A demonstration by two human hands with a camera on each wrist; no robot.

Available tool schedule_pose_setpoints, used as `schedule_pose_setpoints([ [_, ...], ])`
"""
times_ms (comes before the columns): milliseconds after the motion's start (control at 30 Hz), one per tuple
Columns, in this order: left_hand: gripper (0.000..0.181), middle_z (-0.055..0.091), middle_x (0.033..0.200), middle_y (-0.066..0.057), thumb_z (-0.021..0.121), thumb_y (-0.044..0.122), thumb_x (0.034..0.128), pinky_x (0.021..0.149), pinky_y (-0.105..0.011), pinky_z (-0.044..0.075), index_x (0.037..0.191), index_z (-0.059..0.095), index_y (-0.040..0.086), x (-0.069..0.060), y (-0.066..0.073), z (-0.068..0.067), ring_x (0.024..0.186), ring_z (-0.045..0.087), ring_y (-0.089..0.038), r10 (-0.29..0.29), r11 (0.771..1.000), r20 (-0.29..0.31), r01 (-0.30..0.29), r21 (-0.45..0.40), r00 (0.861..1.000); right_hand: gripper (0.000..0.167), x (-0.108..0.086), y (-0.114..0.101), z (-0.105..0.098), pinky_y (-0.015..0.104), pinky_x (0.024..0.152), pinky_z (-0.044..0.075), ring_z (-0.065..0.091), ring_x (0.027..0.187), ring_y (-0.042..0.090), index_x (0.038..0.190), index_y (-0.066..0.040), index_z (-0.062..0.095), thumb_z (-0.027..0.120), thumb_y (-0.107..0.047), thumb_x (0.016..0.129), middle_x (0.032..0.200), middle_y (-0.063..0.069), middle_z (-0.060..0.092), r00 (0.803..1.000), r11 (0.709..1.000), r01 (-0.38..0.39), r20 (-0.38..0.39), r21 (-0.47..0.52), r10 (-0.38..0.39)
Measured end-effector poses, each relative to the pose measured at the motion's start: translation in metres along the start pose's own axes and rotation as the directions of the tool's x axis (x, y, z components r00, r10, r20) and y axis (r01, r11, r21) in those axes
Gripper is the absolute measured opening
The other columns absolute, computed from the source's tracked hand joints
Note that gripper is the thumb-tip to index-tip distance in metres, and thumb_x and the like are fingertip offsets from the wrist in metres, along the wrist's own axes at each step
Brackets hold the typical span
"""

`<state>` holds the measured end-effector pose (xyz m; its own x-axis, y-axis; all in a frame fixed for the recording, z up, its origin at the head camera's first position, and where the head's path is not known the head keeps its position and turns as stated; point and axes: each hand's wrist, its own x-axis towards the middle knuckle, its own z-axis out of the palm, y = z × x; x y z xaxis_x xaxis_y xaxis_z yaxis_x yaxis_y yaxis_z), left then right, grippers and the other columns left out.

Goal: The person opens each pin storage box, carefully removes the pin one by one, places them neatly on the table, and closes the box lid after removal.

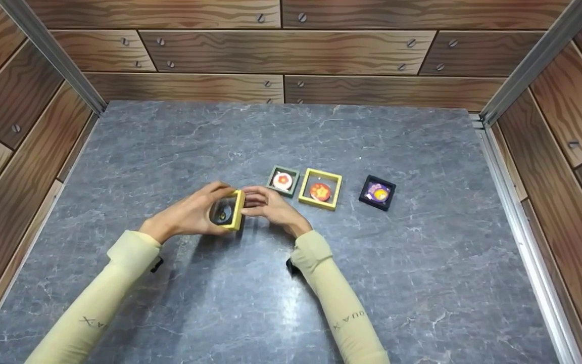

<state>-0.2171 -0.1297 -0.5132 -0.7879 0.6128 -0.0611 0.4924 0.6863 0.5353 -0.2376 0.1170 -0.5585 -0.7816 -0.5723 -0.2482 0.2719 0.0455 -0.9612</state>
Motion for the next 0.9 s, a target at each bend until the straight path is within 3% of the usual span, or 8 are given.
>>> schedule_pose_setpoints([
  [133, 0.098, 0.056, 0.144, -0.006, 0.092, 0.040, 0.0768, 0.114, -0.040, 0.054, 0.159, 0.045, 0.015, -0.002, 0.001, 0.000, 0.125, 0.060, -0.022, 0.021, 0.999, -0.013, -0.022, -0.027, 1.000, 0.070, -0.002, 0.002, -0.001, 0.035, 0.115, 0.056, 0.062, 0.134, 0.020, 0.162, -0.004, 0.035, 0.067, -0.002, 0.100, 0.160, 0.026, 0.048, 0.998, 0.994, -0.033, 0.056, 0.102, 0.027],
  [333, 0.103, 0.056, 0.151, -0.003, 0.095, 0.036, 0.0743, 0.123, -0.043, 0.047, 0.160, 0.040, 0.018, -0.008, 0.002, 0.000, 0.137, 0.056, -0.022, 0.038, 0.989, -0.043, -0.044, -0.138, 0.998, 0.075, -0.004, 0.005, -0.002, 0.041, 0.116, 0.056, 0.066, 0.129, 0.020, 0.167, -0.005, 0.024, 0.061, 0.002, 0.102, 0.162, 0.030, 0.042, 0.989, 0.966, -0.068, 0.145, 0.249, 0.032],
  [600, 0.097, 0.058, 0.147, -0.004, 0.095, 0.038, 0.0726, 0.116, -0.042, 0.053, 0.152, 0.044, 0.018, -0.014, 0.011, -0.003, 0.131, 0.061, -0.023, 0.043, 0.970, -0.090, -0.064, -0.235, 0.995, 0.083, -0.005, 0.007, -0.001, 0.037, 0.110, 0.059, 0.069, 0.124, 0.021, 0.169, -0.006, 0.012, 0.062, -0.008, 0.103, 0.167, 0.030, 0.035, 0.977, 0.929, -0.110, 0.209, 0.354, 0.036],
  [733, 0.096, 0.060, 0.142, -0.006, 0.097, 0.032, 0.0714, 0.111, -0.043, 0.056, 0.151, 0.045, 0.017, -0.013, 0.016, -0.004, 0.126, 0.064, -0.026, 0.064, 0.958, -0.103, -0.090, -0.274, 0.993, 0.094, -0.007, 0.008, 0.003, 0.040, 0.108, 0.059, 0.069, 0.123, 0.026, 0.170, -0.010, 0.005, 0.066, -0.012, 0.098, 0.162, 0.027, 0.043, 0.971, 0.893, -0.160, 0.230, 0.420, 0.066],
  [900, 0.097, 0.061, 0.143, -0.008, 0.096, 0.033, 0.0722, 0.107, -0.043, 0.059, 0.152, 0.043, 0.017, -0.012, 0.018, -0.003, 0.123, 0.064, -0.026, 0.070, 0.949, -0.117, -0.102, -0.300, 0.991, 0.102, -0.008, 0.006, 0.008, 0.042, 0.106, 0.059, 0.066, 0.124, 0.026, 0.170, -0.008, 0.004, 0.068, -0.019, 0.091, 0.151, 0.016, 0.052, 0.964, 0.885, -0.154, 0.264, 0.439, 0.036],
])
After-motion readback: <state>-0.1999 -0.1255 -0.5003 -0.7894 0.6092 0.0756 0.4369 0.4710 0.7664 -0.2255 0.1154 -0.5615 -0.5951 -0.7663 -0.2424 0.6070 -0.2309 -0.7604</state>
